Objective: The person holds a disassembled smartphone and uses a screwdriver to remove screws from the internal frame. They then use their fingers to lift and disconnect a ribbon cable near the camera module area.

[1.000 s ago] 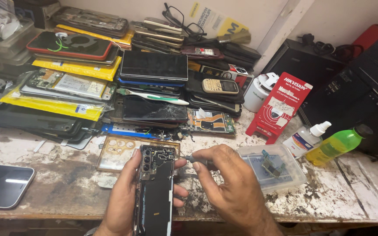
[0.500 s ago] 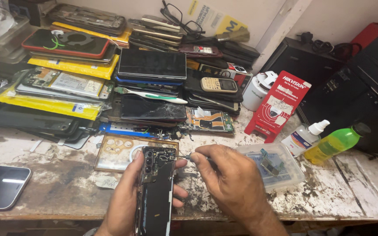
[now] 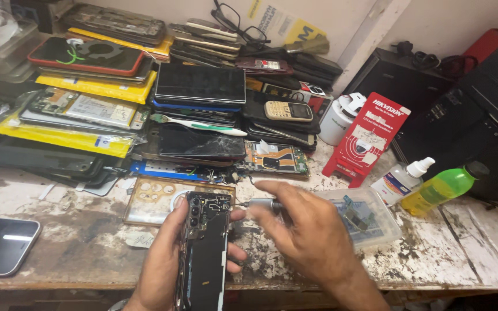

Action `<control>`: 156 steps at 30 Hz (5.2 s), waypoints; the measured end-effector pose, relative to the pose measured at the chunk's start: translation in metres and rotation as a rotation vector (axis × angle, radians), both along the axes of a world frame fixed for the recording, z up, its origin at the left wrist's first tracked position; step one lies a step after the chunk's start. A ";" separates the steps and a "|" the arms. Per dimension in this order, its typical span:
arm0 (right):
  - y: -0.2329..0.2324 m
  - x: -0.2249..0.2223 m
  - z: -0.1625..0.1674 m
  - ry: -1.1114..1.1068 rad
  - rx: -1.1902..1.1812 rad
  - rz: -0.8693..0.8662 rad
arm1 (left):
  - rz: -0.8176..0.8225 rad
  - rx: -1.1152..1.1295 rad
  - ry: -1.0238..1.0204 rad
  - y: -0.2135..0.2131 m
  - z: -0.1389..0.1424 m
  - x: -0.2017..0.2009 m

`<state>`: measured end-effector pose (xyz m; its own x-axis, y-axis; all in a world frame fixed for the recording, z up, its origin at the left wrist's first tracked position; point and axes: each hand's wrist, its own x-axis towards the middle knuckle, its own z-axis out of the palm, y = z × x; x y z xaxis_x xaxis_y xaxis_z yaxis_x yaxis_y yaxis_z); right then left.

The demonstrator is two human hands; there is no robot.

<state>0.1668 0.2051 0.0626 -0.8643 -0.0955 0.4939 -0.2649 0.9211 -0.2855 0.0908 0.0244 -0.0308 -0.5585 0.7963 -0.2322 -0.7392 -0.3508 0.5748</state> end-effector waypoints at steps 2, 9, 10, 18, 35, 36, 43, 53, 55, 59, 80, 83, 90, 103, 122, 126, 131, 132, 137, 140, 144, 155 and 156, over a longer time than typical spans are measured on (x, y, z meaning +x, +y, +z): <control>0.001 -0.001 -0.003 -0.047 -0.025 -0.046 | -0.010 -0.003 -0.006 0.001 0.000 -0.001; -0.001 -0.005 -0.008 -0.065 -0.067 -0.090 | 0.029 -0.009 0.023 0.002 0.000 0.001; -0.003 -0.005 -0.006 -0.017 -0.069 -0.065 | 0.037 -0.014 0.031 0.001 0.000 0.000; -0.012 -0.003 0.009 -0.115 -0.009 -0.111 | 0.009 0.033 -0.034 0.001 -0.004 -0.001; -0.009 0.002 -0.013 -0.189 -0.295 -0.229 | 0.057 -0.019 -0.059 0.001 0.002 0.000; -0.009 0.001 -0.013 -0.246 -0.348 -0.291 | 0.037 0.003 -0.033 0.001 0.003 0.000; -0.009 0.000 -0.012 -0.153 -0.317 -0.185 | 0.016 -0.007 -0.033 0.001 -0.002 -0.001; 0.002 -0.002 -0.027 -0.038 -0.262 -0.152 | 0.033 -0.003 -0.084 0.000 -0.007 -0.006; 0.001 -0.007 -0.032 -0.105 -0.242 -0.144 | 0.040 -0.016 -0.077 0.001 -0.005 -0.006; -0.007 -0.007 -0.038 -0.058 -0.088 -0.066 | -0.002 -0.013 -0.099 0.004 -0.004 -0.007; -0.016 0.001 -0.016 0.010 -0.186 0.015 | 0.009 0.002 -0.052 0.002 -0.002 -0.004; -0.016 0.002 -0.016 -0.006 -0.186 0.008 | 0.007 -0.007 -0.051 0.002 -0.003 -0.004; -0.016 -0.001 -0.006 -0.004 -0.084 -0.046 | -0.006 -0.047 -0.009 0.003 -0.005 -0.002; -0.015 -0.003 0.007 0.184 0.060 0.176 | -0.010 -0.049 -0.013 0.002 -0.002 -0.002; -0.017 -0.004 0.009 -0.139 -0.154 -0.121 | 0.002 -0.052 -0.001 0.003 -0.001 -0.004; -0.020 -0.003 0.013 -0.241 -0.240 -0.199 | 0.024 -0.050 0.006 0.002 -0.002 -0.002; -0.024 0.000 0.012 -0.074 -0.169 -0.056 | 0.030 -0.026 0.002 0.001 -0.003 -0.003; -0.024 -0.001 0.010 -0.286 -0.311 -0.247 | 0.024 -0.030 -0.014 0.002 -0.004 -0.002; -0.021 -0.001 0.003 -0.020 -0.186 0.011 | 0.014 -0.027 -0.003 0.002 -0.004 -0.004; -0.019 0.001 -0.002 -0.129 -0.321 -0.101 | -0.011 -0.027 -0.014 0.002 -0.004 -0.004; -0.017 0.003 -0.006 -0.059 -0.218 -0.032 | 0.015 -0.035 -0.005 0.002 -0.004 -0.004; -0.011 0.000 -0.014 -0.061 -0.289 -0.056 | 0.028 -0.012 -0.038 0.003 -0.005 -0.004; -0.012 0.001 -0.014 -0.054 -0.284 -0.046 | 0.027 -0.005 -0.033 0.003 -0.005 -0.004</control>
